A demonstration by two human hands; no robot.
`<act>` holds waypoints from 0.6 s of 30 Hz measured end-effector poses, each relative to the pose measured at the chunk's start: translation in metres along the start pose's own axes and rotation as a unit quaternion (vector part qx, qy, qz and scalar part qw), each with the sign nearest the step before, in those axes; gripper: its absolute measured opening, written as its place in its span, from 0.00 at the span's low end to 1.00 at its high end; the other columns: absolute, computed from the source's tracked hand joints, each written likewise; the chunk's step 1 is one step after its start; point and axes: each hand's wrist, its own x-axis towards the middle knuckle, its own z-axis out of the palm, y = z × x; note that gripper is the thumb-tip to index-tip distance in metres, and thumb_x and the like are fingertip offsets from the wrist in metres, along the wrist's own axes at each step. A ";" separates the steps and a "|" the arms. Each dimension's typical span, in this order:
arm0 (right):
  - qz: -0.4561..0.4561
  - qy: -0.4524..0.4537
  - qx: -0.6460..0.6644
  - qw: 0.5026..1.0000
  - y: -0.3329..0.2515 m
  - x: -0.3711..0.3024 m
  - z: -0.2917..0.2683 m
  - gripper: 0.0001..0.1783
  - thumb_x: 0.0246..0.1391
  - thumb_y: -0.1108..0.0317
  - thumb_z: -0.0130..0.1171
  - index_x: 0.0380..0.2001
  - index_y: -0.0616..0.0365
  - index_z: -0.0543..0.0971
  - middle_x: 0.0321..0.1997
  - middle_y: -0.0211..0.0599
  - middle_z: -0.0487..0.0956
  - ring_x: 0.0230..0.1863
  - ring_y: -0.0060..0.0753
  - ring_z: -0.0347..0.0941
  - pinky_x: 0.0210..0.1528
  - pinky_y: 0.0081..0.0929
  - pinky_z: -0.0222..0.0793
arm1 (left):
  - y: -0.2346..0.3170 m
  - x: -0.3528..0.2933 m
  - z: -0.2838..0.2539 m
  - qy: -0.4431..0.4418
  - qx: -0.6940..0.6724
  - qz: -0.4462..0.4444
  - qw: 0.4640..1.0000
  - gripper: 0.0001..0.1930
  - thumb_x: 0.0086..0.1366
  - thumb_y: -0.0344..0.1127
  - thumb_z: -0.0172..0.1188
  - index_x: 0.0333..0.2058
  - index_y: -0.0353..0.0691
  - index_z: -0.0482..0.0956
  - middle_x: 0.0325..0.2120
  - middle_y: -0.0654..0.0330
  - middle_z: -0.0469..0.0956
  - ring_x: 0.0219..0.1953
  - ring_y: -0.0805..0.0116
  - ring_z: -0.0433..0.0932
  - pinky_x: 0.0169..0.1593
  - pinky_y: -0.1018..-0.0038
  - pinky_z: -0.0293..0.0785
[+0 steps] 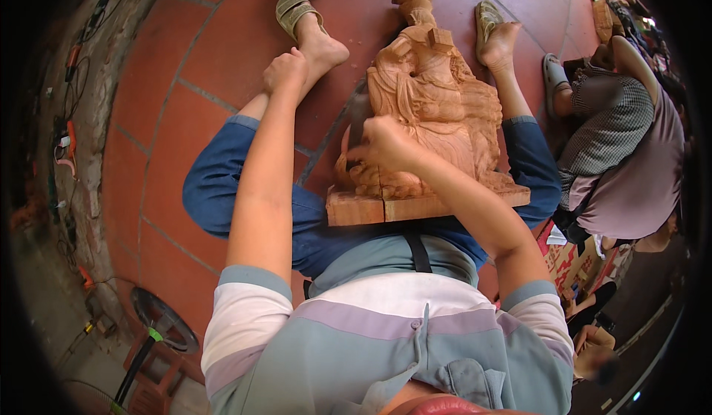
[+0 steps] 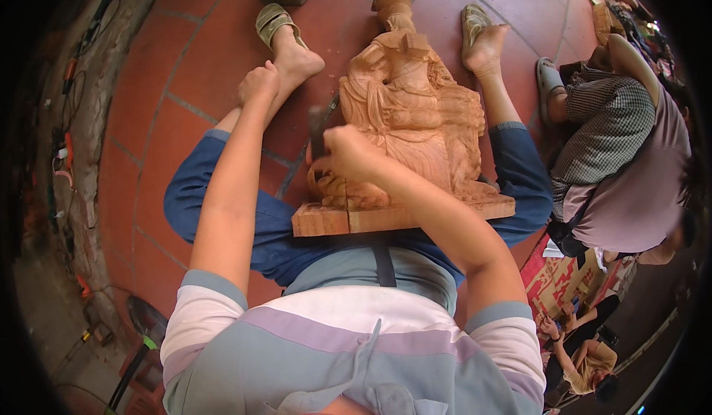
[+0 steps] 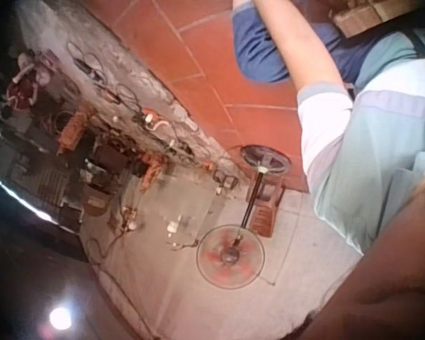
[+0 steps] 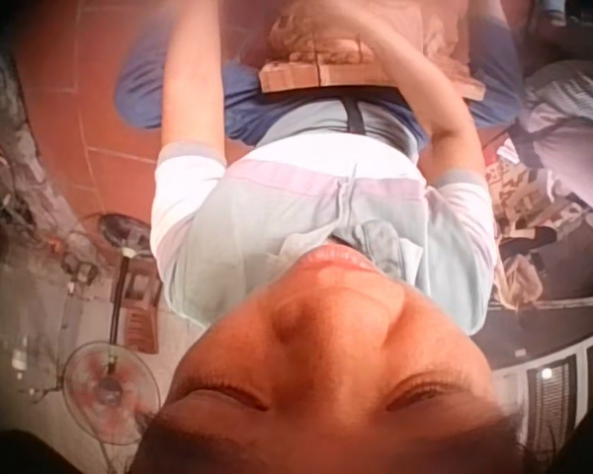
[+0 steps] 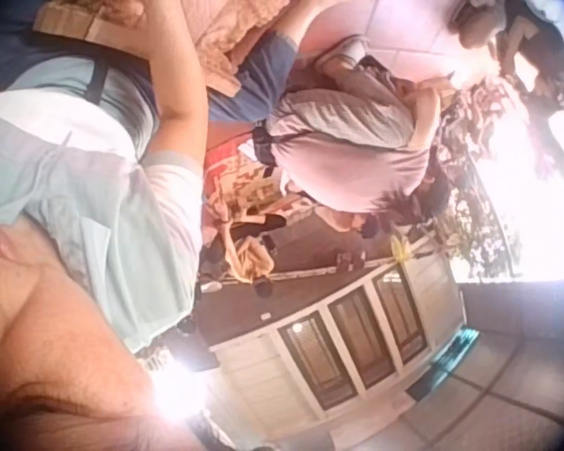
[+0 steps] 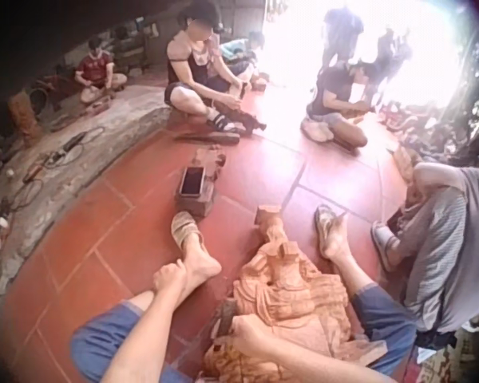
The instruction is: The person carves a wooden block resting on their lap using a small carving knife. They repeatedly scrape and shape the surface of the wood while sitting on the floor among other people doing similar work.
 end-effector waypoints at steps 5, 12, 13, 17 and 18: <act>0.039 0.062 0.021 0.997 0.003 0.006 -0.003 0.08 0.37 0.68 0.65 0.26 0.52 0.80 0.25 0.37 0.79 0.29 0.40 0.76 0.32 0.32 0.69 | 0.002 -0.007 -0.003 0.002 0.000 0.001 1.000 0.28 0.66 0.49 0.32 0.39 0.34 0.79 0.41 0.46 0.77 0.47 0.51 0.75 0.50 0.61 0.69; 0.037 0.090 -0.011 0.995 -0.006 0.001 0.009 0.07 0.38 0.69 0.65 0.25 0.54 0.79 0.23 0.39 0.78 0.27 0.41 0.76 0.30 0.32 0.69 | 0.000 -0.001 0.000 0.001 0.005 0.002 1.000 0.28 0.66 0.49 0.32 0.39 0.35 0.79 0.41 0.48 0.77 0.47 0.52 0.75 0.50 0.61 0.69; 0.075 0.075 0.010 0.994 -0.005 0.005 0.002 0.07 0.38 0.69 0.65 0.25 0.54 0.79 0.23 0.39 0.78 0.27 0.41 0.76 0.30 0.32 0.70 | 0.000 -0.003 0.001 0.001 0.000 0.006 1.000 0.28 0.66 0.49 0.32 0.39 0.34 0.79 0.41 0.46 0.77 0.47 0.50 0.74 0.50 0.60 0.68; 0.027 0.027 -0.006 0.999 -0.006 0.006 0.006 0.07 0.38 0.69 0.66 0.25 0.55 0.80 0.23 0.40 0.79 0.27 0.39 0.76 0.31 0.32 0.70 | -0.002 -0.002 0.000 0.001 -0.011 0.012 1.000 0.30 0.65 0.50 0.31 0.39 0.32 0.78 0.40 0.43 0.76 0.47 0.47 0.74 0.51 0.57 0.67; 0.026 0.030 -0.166 0.985 -0.009 0.003 0.015 0.07 0.37 0.68 0.67 0.24 0.55 0.80 0.24 0.40 0.79 0.28 0.38 0.77 0.31 0.31 0.70 | -0.001 -0.001 0.001 0.001 -0.011 0.012 1.000 0.29 0.65 0.50 0.31 0.39 0.33 0.78 0.40 0.43 0.76 0.47 0.47 0.74 0.51 0.57 0.67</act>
